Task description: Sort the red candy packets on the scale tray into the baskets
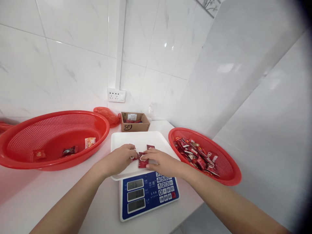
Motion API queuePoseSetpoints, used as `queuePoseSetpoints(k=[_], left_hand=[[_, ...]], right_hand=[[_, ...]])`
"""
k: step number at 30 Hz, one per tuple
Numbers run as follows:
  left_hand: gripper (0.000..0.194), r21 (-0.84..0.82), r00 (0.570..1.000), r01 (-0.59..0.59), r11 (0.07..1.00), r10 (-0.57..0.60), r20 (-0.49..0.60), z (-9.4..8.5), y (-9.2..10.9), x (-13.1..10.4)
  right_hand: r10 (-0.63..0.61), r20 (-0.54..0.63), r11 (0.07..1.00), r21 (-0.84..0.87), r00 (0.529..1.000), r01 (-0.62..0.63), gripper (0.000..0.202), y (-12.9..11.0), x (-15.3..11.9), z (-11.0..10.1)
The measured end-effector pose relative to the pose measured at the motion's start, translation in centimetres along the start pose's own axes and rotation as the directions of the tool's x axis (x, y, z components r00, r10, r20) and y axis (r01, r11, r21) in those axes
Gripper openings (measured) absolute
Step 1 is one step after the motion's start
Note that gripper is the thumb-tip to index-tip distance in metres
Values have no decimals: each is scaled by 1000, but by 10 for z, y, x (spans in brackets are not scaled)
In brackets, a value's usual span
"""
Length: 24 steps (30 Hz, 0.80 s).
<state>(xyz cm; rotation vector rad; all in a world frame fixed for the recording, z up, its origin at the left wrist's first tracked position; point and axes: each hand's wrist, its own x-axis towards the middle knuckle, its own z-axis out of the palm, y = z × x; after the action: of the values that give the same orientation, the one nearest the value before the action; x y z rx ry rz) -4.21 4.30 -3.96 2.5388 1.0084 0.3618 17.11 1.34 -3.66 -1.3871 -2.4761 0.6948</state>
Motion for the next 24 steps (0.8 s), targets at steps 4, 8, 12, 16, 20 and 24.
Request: queuePoseSetpoints(k=[4,8,12,16,20,24], left_hand=[[35,-10,1000,-5,1000,5,-1,1,-5,0],[28,-10,999,32,999,-32,0,1,-4,1],[25,9,995,94,996,-93,-27,0,0,1],[27,-4,991,118,993,-118,-58,1,0,2],[33,-56,984,127,990,-133,-115,3,-5,2],[28,-162,975,105,981,-133,-178,0,-5,1]], right_hand=[[-1,-3,1000,-27,1000,1,28,4,-7,-7],[4,6,999,-53,1000,-3,33,3,-9,-8],[18,-18,995,-98,1000,-20,41,3,-6,-4],[-28,-43,992,-123,999,23,30,2,-2,2],[-30,-174,997,-77,984,16,27,5,0,7],[63,-378,997,65,924,-41,27,16,1,2]])
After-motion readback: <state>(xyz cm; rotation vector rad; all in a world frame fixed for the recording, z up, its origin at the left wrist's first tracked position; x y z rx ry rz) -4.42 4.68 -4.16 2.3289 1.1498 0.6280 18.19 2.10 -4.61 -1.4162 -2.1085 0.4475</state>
